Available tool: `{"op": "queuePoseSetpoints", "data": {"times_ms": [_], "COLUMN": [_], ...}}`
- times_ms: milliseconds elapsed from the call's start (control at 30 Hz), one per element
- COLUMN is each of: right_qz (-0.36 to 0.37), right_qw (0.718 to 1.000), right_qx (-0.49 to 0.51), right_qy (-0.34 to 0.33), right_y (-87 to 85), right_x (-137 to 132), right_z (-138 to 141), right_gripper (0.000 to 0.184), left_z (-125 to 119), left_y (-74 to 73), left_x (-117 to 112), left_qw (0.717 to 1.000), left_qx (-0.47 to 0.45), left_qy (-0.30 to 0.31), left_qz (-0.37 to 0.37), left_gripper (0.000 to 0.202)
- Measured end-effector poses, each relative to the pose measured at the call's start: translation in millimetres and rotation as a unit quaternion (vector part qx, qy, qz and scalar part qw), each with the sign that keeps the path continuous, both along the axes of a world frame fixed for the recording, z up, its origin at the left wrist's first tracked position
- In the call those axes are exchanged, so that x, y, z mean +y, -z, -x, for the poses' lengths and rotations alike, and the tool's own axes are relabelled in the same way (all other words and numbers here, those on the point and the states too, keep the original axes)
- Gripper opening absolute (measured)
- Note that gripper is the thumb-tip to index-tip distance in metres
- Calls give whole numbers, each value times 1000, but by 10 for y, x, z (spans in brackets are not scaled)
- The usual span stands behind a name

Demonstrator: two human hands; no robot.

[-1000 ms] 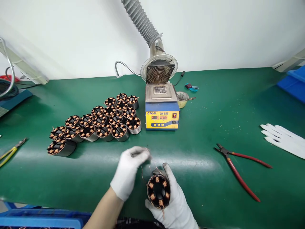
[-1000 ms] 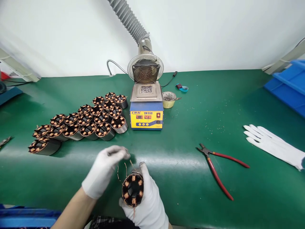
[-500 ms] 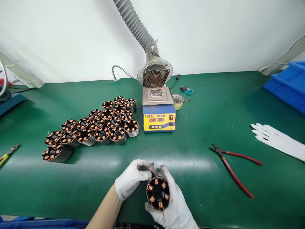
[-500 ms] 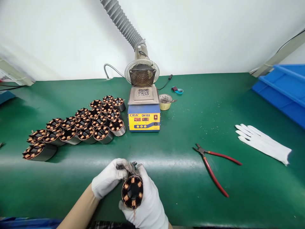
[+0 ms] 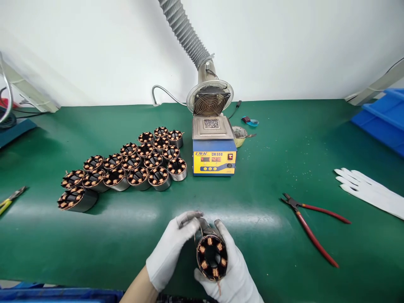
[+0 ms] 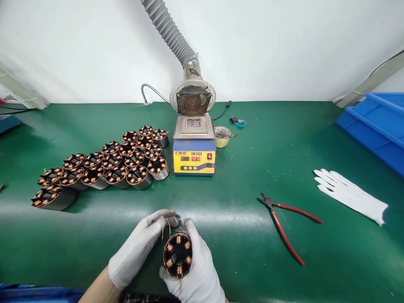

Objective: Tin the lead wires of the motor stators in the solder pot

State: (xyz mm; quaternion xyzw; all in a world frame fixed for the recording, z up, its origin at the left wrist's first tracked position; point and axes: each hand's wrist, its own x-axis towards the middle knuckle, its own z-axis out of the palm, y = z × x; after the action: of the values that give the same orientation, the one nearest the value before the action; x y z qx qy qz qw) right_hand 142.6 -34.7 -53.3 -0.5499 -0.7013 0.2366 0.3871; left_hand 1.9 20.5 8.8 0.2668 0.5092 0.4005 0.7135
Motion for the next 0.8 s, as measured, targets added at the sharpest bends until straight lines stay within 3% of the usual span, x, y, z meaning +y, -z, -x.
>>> {"op": "queuePoseSetpoints", "data": {"times_ms": [67, 300, 500, 567, 667, 800], "right_qz": [-2, -2, -56, -69, -69, -25], "right_qw": [1000, 1000, 998, 998, 997, 999], "right_qx": [-5, -4, -9, -12, -16, -26], "right_qy": [2, 11, 4, -4, 0, 7], "right_y": [10, -17, 8, 4, 7, 105], "right_x": [1, 2, 7, 14, 10, -55], "right_z": [1, 22, 6, 7, 5, -31], "right_gripper": [98, 95, 79, 76, 79, 105], "left_z": [-6, -119, -13, 56, 108, 99], "left_y": [-36, -73, -49, -24, -37, -154], "left_x": [61, 159, 89, 55, 35, 103], "left_qw": [999, 998, 983, 984, 969, 898], "left_qx": [20, 55, 141, 147, 168, 305], "left_qy": [33, 18, -92, -29, 135, 248], "left_qz": [1, 9, -73, -91, -124, -200], "left_gripper": [34, 25, 24, 30, 28, 25]}}
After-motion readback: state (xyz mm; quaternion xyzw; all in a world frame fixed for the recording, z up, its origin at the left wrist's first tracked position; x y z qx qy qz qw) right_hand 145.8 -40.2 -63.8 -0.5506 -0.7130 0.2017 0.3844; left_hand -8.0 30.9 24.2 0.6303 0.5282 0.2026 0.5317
